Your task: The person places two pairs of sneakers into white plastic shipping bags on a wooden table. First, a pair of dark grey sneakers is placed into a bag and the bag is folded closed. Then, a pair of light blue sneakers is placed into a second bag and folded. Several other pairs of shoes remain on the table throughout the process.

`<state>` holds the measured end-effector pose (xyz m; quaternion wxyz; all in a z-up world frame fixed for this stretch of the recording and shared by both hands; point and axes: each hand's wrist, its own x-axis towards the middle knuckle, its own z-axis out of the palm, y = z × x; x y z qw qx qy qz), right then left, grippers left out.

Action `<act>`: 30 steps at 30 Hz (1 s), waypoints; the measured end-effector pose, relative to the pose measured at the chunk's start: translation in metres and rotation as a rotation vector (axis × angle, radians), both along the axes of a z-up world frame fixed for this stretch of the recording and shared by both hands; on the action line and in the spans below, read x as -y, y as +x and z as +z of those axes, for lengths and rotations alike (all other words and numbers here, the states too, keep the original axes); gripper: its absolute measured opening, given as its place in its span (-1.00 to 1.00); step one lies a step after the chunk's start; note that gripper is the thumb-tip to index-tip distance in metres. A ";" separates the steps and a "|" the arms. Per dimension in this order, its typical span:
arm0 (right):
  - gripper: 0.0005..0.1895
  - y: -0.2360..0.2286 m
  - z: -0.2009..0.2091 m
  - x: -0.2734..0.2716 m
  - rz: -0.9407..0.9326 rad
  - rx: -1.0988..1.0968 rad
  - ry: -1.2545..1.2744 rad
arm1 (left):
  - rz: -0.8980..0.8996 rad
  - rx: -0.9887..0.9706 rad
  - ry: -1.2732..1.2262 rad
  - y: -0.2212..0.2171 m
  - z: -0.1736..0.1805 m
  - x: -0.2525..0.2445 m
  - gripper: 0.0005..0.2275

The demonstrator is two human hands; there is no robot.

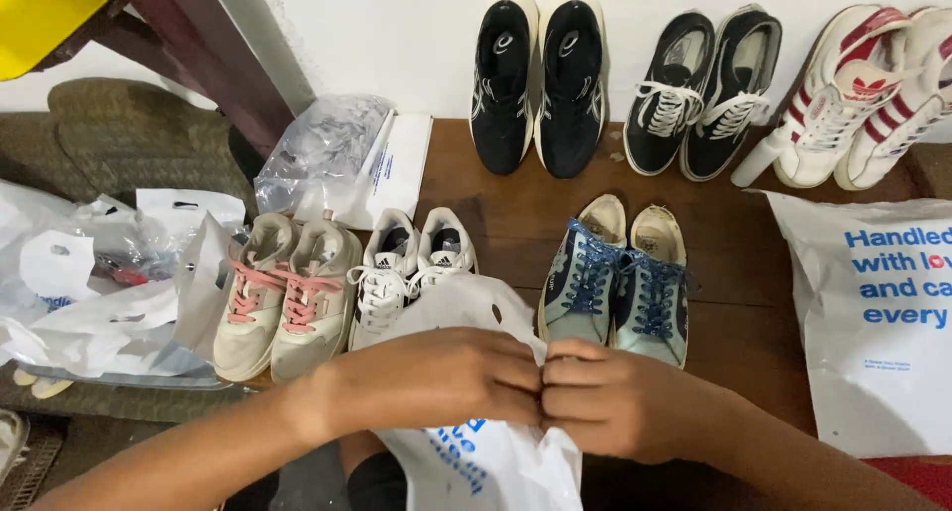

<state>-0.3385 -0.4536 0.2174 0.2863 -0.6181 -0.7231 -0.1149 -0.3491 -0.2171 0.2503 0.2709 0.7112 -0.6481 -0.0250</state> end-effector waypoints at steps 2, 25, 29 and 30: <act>-0.58 -0.002 0.003 -0.001 0.028 0.028 -0.057 | 0.005 0.090 0.048 -0.005 0.004 0.003 -0.91; -0.85 0.006 0.001 0.044 -0.017 0.042 -0.279 | 0.074 0.243 0.041 -0.014 0.002 0.000 -0.86; -0.82 0.008 -0.008 0.052 -0.003 0.034 -0.385 | 0.057 0.277 0.057 -0.013 0.005 -0.007 -0.83; -0.86 0.008 -0.007 0.055 -0.054 0.040 -0.419 | 0.097 0.299 0.120 -0.013 0.008 -0.011 -0.86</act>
